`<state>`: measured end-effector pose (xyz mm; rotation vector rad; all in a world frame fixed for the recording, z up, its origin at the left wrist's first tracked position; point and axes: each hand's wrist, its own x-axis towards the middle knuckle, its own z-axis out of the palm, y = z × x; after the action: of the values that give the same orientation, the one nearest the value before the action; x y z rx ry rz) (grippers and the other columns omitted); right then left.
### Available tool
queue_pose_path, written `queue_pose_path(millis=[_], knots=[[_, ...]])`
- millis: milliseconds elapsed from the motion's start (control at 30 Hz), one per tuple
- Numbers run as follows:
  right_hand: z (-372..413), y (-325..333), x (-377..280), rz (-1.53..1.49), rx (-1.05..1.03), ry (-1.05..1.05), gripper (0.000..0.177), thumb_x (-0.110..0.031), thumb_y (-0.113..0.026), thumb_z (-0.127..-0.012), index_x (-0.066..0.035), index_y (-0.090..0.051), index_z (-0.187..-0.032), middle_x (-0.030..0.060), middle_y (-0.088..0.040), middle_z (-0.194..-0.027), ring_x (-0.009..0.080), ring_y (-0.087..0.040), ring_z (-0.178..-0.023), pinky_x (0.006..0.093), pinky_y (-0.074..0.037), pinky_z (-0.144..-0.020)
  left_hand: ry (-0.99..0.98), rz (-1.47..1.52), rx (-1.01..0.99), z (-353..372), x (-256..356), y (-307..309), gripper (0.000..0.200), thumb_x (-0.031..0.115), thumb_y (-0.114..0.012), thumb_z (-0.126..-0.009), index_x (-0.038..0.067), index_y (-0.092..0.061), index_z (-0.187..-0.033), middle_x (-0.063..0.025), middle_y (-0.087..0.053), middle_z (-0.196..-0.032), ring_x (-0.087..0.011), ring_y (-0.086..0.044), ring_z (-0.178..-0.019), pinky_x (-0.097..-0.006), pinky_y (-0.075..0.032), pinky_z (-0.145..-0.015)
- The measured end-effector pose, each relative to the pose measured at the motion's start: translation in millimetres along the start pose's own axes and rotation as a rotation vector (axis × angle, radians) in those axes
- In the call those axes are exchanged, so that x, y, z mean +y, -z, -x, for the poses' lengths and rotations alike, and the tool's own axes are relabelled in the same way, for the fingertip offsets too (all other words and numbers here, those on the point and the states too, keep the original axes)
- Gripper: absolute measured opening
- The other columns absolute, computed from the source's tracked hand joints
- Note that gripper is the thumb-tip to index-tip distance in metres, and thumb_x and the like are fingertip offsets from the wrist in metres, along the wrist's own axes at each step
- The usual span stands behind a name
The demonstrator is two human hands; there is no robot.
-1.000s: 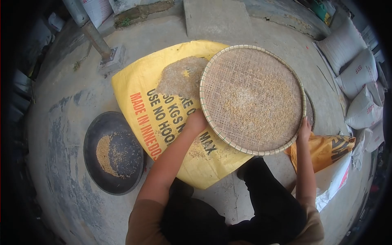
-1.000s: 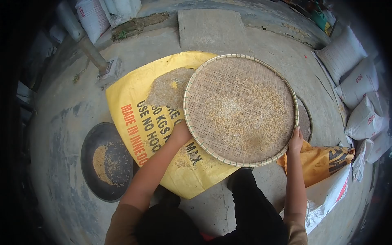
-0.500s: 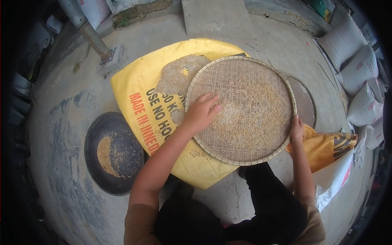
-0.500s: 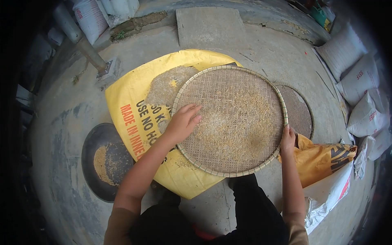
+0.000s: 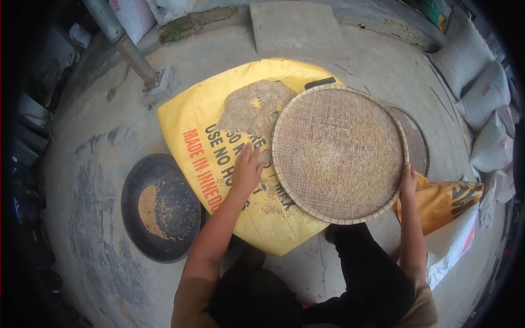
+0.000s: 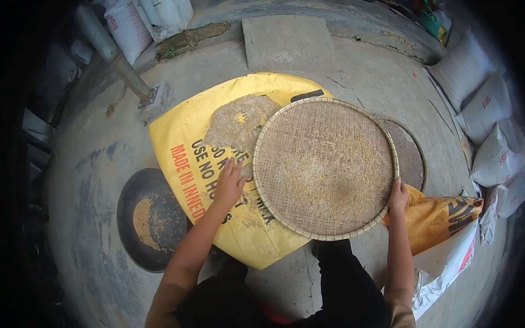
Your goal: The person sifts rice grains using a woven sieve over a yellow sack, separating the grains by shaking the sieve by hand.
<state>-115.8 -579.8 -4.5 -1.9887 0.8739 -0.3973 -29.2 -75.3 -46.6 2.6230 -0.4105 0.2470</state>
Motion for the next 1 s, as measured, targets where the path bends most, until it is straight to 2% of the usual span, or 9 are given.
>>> queue_pose_path(millis=[133,167,300,467,667,700,800,867,1000], knots=[[-0.9,-3.3,4.8,-0.013,0.040,0.022,0.048,-0.040,-0.042,-0.092,0.007,-0.055,-0.093,0.0071,-0.052,-0.078,0.0154,-0.045,-0.075,0.0287,-0.039,-0.070,0.015,0.089,-0.034,-2.5,-18.8,-1.8,0.038,0.013,-0.056,-0.083,0.002,-0.051,-0.119,-0.0191,-0.044,-0.129,-0.0344,-0.036,-0.125,-0.0383,-0.036,-0.098],[-2.5,-1.9,7.1,0.011,0.035,0.033,0.048,-0.039,-0.042,-0.092,0.007,-0.055,-0.092,0.0068,-0.051,-0.077,0.0153,-0.045,-0.074,0.0284,-0.038,-0.070,-0.084,0.010,0.088,-6.1,-25.4,-6.4,0.031,0.015,-0.058,-0.081,0.001,-0.054,-0.108,-0.0166,-0.053,-0.114,-0.0319,-0.047,-0.113,-0.0381,-0.041,-0.091],[-2.4,0.3,3.3,0.038,-0.010,0.028,0.051,-0.041,-0.041,-0.092,0.007,-0.055,-0.104,0.0115,-0.058,-0.092,0.0179,-0.052,-0.085,0.0302,-0.041,-0.078,-0.136,-0.294,0.086,-20.7,-11.7,20.6,0.019,0.026,-0.057,-0.082,0.008,-0.050,-0.079,-0.0066,-0.048,-0.079,-0.0208,-0.053,-0.083,-0.0350,-0.048,-0.070],[1.1,-11.7,1.3,-0.043,-0.009,0.052,0.050,-0.040,-0.040,-0.093,0.008,-0.055,-0.101,0.0105,-0.057,-0.089,0.0184,-0.051,-0.081,0.0305,-0.041,-0.076,-0.063,-0.399,-0.105,-25.6,-23.6,-0.9,0.024,0.030,-0.054,-0.085,0.007,-0.052,-0.080,-0.0070,-0.054,-0.078,-0.0215,-0.059,-0.073,-0.0312,-0.051,-0.055],[11.7,-19.8,-9.8,-0.056,-0.077,0.034,0.048,-0.037,-0.040,-0.093,0.007,-0.053,-0.107,0.0112,-0.058,-0.095,0.0185,-0.052,-0.088,0.0294,-0.041,-0.081,-0.100,-0.316,0.001,-26.7,-32.6,-6.9,0.030,0.032,-0.050,-0.088,0.005,-0.054,-0.076,-0.0110,-0.057,-0.071,-0.0255,-0.060,-0.062,-0.0347,-0.050,-0.054],[18.1,-21.7,-15.7,-0.032,-0.056,0.044,0.045,-0.036,-0.040,-0.094,0.006,-0.053,-0.104,0.0094,-0.056,-0.092,0.0166,-0.051,-0.085,0.0288,-0.041,-0.078,0.207,-0.076,0.042,-32.1,-18.7,9.9,0.032,0.030,-0.048,-0.090,0.002,-0.056,-0.078,-0.0150,-0.057,-0.066,-0.0307,-0.058,-0.060,-0.0385,-0.047,-0.055],[31.9,-29.3,-28.3,-0.054,-0.034,0.033,0.042,-0.034,-0.040,-0.094,0.005,-0.053,-0.101,0.0078,-0.055,-0.090,0.0149,-0.049,-0.081,0.0283,-0.041,-0.076,0.378,0.301,0.241,-46.9,-0.8,35.9,0.032,0.028,-0.047,-0.091,-0.001,-0.055,-0.080,-0.0181,-0.054,-0.062,-0.0356,-0.055,-0.058,-0.0412,-0.044,-0.055],[37.2,-34.4,-32.4,-0.097,-0.041,0.012,0.041,-0.034,-0.040,-0.094,0.005,-0.053,-0.101,0.0081,-0.056,-0.090,0.0151,-0.049,-0.081,0.0283,-0.041,-0.076,0.480,0.321,0.095,-53.9,31.8,54.6,0.031,0.027,-0.046,-0.091,-0.003,-0.055,-0.085,-0.0197,-0.055,-0.067,-0.0362,-0.056,-0.063,-0.0407,-0.043,-0.059],[51.3,-49.8,-37.4,-0.156,-0.100,0.008,0.041,-0.033,-0.040,-0.094,0.005,-0.052,-0.101,0.0084,-0.055,-0.090,0.0151,-0.048,-0.082,0.0288,-0.041,-0.076,-0.098,0.516,0.060,-49.6,81.3,42.1,0.019,0.017,-0.052,-0.087,-0.001,-0.054,-0.095,-0.0196,-0.056,-0.093,-0.0377,-0.054,-0.087,-0.0414,-0.044,-0.073]])
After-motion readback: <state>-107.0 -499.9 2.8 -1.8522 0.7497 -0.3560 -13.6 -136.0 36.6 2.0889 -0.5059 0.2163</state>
